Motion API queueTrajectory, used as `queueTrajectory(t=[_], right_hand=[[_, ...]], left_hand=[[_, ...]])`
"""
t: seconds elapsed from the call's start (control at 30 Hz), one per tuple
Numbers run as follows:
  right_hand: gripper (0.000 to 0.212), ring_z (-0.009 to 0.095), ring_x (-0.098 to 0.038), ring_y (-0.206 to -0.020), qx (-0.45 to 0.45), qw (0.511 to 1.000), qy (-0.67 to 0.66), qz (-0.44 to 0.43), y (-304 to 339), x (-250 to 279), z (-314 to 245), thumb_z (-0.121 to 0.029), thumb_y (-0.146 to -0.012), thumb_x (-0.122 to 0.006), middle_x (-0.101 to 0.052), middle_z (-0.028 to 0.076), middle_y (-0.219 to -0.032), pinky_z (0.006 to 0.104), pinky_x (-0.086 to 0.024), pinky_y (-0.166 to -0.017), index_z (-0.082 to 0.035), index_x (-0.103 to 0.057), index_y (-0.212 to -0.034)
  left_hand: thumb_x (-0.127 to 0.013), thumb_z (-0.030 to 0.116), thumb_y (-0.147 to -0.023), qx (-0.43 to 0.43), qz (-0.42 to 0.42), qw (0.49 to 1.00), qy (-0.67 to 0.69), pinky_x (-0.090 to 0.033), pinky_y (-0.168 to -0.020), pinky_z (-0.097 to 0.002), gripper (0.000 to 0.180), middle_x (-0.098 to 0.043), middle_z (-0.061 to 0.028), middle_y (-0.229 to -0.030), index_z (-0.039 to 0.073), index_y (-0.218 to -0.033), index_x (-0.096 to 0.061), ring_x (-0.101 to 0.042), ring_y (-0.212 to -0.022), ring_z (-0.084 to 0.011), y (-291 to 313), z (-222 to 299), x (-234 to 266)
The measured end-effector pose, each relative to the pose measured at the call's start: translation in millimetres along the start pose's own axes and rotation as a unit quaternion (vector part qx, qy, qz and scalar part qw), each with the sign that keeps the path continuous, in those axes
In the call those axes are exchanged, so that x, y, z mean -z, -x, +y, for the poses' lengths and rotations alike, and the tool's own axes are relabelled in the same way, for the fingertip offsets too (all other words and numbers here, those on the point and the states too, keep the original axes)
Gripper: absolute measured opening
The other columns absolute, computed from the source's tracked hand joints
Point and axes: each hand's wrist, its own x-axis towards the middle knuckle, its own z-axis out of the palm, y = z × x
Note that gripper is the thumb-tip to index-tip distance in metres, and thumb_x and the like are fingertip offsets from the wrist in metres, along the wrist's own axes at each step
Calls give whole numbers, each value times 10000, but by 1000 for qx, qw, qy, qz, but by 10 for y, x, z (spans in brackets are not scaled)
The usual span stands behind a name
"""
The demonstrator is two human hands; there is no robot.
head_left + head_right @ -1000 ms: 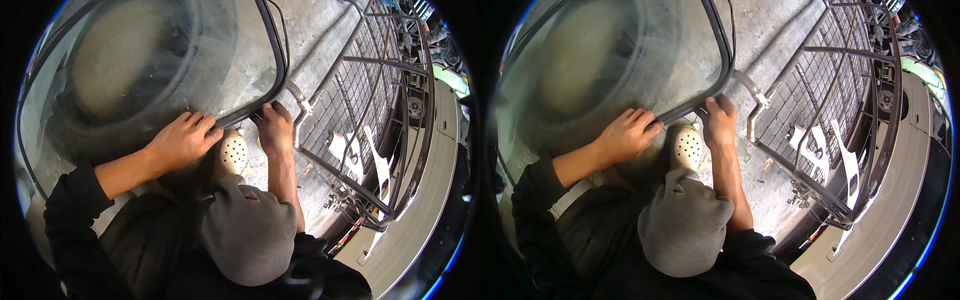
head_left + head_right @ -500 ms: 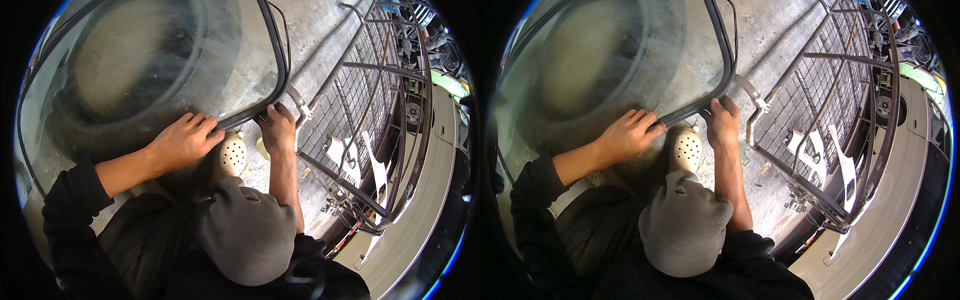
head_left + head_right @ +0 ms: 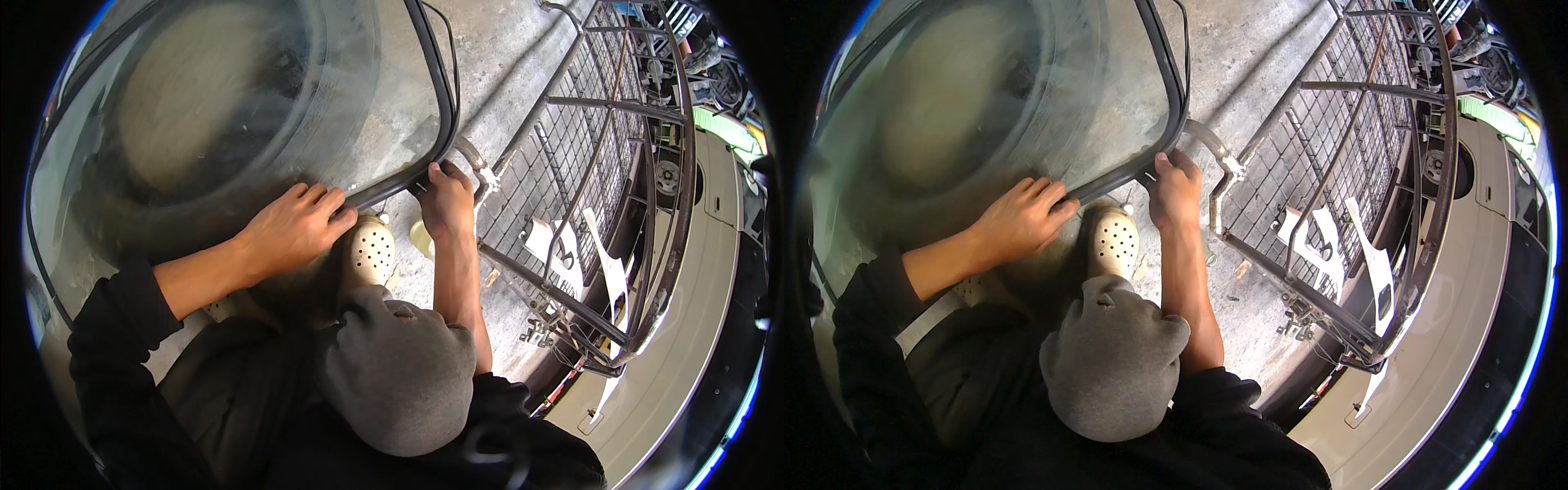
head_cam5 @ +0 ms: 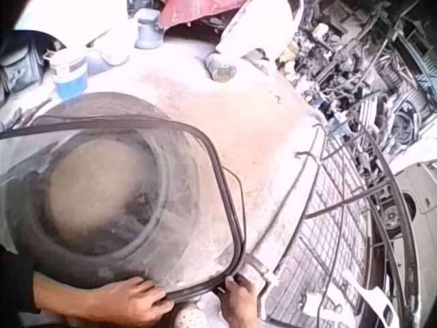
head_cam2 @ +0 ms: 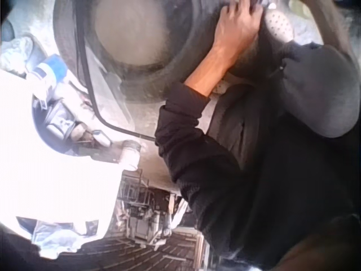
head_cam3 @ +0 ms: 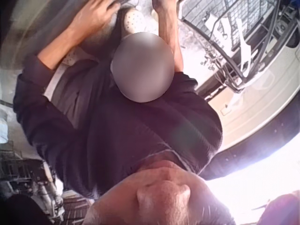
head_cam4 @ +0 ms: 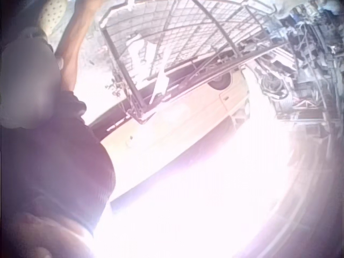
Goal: The person installs a black rubber seal around the perimeter of a car windshield. They press the seal into place by hand, working along the edges and corners to ensure it is seated properly.
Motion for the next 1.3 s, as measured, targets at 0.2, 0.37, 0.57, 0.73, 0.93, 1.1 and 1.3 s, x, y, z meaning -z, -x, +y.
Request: queueTrajectory(t=[0.2, 0.37, 0.57, 0.73, 0.93, 1.1, 1.3], right_hand=[[274, 252, -596, -869, 12, 1000, 5, -17, -5, 22, -120, -46, -934, -446, -590, 167, -973, 396, -498, -794, 138, -475, -1135], [250, 245, -593, -827, 15, 994, 95, 52, -132, 18, -89, -46, -926, -458, -592, 157, -918, 379, -503, -765, 138, -508, -1087], [312, 257, -597, -888, -8, 1000, 4, -22, -50, 50, -131, -64, -943, -457, -592, 174, -1004, 395, -494, -797, 134, -470, -1185], [259, 275, -581, -919, 21, 999, 42, -14, -110, 46, -179, -72, -958, -421, -592, 158, -1006, 455, -483, -820, 101, -494, -1137], [273, 269, -576, -896, 64, 983, 164, 58, -254, -5, -103, -40, -947, -405, -578, 178, -990, 454, -491, -813, 126, -476, -1151], [313, 257, -588, -881, -33, 999, 29, -13, -99, 47, -248, -81, -950, -450, -590, 164, -1004, 409, -484, -807, 123, -465, -1187], [282, 261, -606, -853, 1, 998, 60, -7, -177, 39, -260, -77, -956, -434, -599, 157, -971, 397, -500, -783, 126, -500, -1140]], left_hand=[[-633, 83, -737, 7, 7, 1000, 14, -458, -715, -355, 279, -526, -112, -904, 28, -1008, -596, -557, -846, -265, 20, -1, -20], [-557, 106, -772, -15, -16, 1000, -10, -464, -716, -328, 238, -542, -106, -932, 42, -999, -591, -581, -860, -235, -66, 3, 31], [-557, 103, -772, -3, -24, 1000, -15, -463, -703, -328, 234, -543, -105, -919, 42, -995, -592, -584, -848, -232, -22, 1, 38], [-560, 94, -770, -5, -14, 1000, -9, -466, -691, -331, 227, -545, -106, -907, 40, -988, -590, -587, -833, -232, -20, -2, 39], [-566, 97, -765, -14, 7, 1000, -8, -466, -686, -327, 214, -543, -105, -903, 39, -969, -588, -588, -829, -233, -56, -9, 19], [-563, 99, -769, -15, -10, 1000, -12, -466, -688, -329, 228, -541, -107, -905, 31, -985, -592, -587, -834, -236, -35, -6, 38], [-562, 97, -771, -7, -13, 1000, 3, -471, -699, -330, 235, -541, -111, -908, 28, -994, -593, -587, -841, -240, -28, 1, 52]])
